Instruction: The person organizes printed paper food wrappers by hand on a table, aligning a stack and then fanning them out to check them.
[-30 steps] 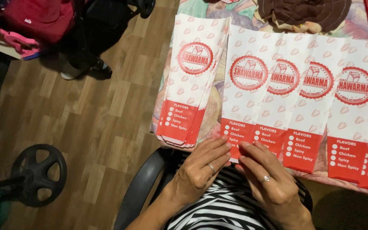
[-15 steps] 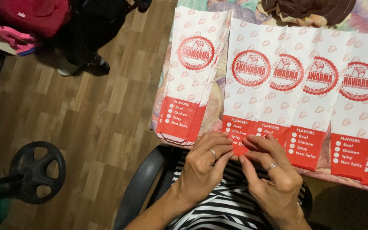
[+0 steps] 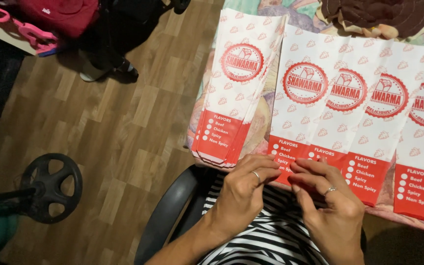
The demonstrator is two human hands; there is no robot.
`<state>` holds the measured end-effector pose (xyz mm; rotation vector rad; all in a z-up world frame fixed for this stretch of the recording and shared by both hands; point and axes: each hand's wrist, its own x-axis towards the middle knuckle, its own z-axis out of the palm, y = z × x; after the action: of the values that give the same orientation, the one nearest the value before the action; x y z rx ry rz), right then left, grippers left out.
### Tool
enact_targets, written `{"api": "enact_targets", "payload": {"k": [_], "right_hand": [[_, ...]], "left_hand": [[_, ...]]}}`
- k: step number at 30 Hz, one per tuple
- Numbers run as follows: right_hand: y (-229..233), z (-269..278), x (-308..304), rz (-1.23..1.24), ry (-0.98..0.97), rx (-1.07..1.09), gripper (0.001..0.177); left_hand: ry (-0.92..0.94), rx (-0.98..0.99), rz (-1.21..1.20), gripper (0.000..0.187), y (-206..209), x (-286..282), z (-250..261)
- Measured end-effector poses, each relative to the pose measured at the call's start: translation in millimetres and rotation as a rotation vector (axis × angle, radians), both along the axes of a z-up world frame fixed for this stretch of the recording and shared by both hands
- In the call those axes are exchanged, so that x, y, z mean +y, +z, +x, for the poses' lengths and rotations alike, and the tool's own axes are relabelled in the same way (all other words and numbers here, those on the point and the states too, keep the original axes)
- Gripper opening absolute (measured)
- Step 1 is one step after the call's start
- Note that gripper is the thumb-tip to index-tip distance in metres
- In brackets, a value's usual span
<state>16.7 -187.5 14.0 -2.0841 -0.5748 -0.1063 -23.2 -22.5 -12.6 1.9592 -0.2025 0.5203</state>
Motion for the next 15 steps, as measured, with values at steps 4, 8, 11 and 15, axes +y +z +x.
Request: {"api": "enact_targets", "payload": {"k": [4,8,11,15], "right_hand": [[-1,-2,2,0.006,-0.031,0.009,0.015],[-1,-2,3,0.028,-0.033,-0.023,0.013],[-2,-2,1,0.005,-0.016,-0.064,0.016],[0,-1,1,-0.002,-0.032,-0.081,0.014]], "left_hand": [[-0.018,-0.154,0.203,0.029,21,4,-3],[0.443,-0.138,0.614,0.028,19,29,8],[0.578,0.144,0.693,0.086,8,45,14],[0.561,0.037,0.637,0.05,7,51,19]]}}
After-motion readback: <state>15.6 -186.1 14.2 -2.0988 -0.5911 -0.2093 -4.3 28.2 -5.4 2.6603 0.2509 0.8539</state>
